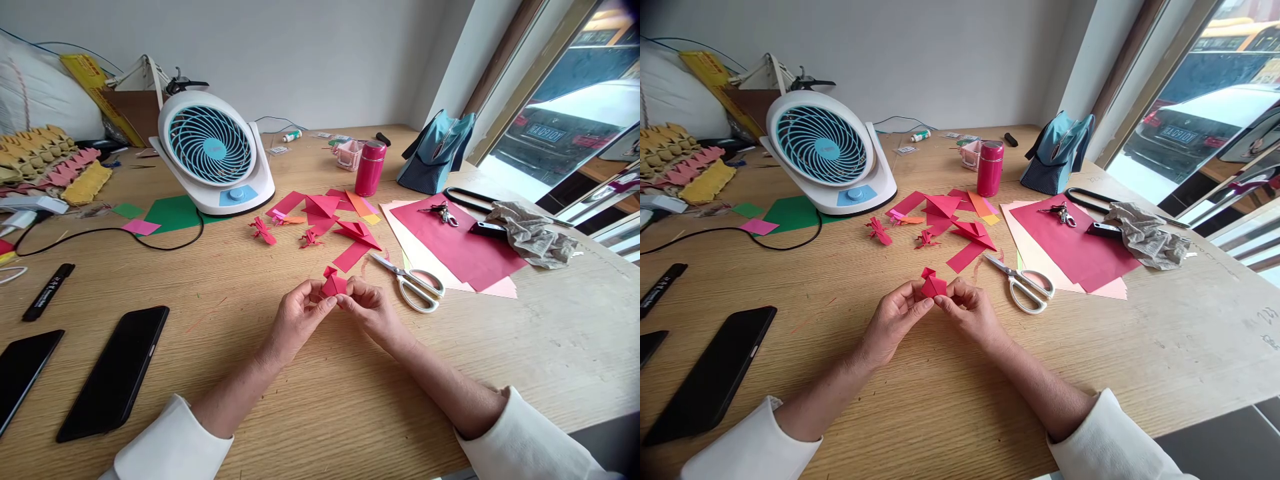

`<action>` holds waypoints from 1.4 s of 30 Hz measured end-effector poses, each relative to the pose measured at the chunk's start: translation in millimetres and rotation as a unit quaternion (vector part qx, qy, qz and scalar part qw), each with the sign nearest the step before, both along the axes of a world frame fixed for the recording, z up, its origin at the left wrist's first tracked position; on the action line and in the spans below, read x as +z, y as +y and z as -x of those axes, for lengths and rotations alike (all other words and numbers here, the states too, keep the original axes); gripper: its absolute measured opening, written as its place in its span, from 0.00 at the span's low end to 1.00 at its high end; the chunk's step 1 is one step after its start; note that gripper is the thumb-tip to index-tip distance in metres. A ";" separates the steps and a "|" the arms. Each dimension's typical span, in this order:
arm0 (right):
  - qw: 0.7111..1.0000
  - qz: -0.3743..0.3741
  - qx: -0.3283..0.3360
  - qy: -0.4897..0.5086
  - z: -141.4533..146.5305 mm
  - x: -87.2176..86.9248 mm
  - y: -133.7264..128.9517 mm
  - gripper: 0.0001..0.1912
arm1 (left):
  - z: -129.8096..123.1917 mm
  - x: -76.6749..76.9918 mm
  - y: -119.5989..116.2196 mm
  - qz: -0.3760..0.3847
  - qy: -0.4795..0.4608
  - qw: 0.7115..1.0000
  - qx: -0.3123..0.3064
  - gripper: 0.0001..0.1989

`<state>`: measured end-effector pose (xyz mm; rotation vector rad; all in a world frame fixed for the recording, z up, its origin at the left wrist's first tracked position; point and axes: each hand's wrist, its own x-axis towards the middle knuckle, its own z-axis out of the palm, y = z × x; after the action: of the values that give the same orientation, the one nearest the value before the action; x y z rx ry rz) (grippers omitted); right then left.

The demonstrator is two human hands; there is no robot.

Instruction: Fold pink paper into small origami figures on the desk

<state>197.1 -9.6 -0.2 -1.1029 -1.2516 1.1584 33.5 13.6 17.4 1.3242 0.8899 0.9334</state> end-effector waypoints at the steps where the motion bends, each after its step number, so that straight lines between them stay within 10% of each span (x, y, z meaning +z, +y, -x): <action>1: 1.000 0.000 0.007 -0.015 0.8 -1.2 -0.8 0.22 | 0.4 -0.8 0.4 -0.002 -0.004 1.000 0.007 0.11; 42: 0.991 0.025 0.105 -0.082 5.3 -2.4 -6.6 0.23 | 2.8 1.6 8.2 0.136 -0.100 0.981 0.098 0.19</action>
<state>191.9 -16.2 -2.6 -1.1423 -1.5034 1.2820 30.7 21.9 19.1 0.9048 0.9634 1.0366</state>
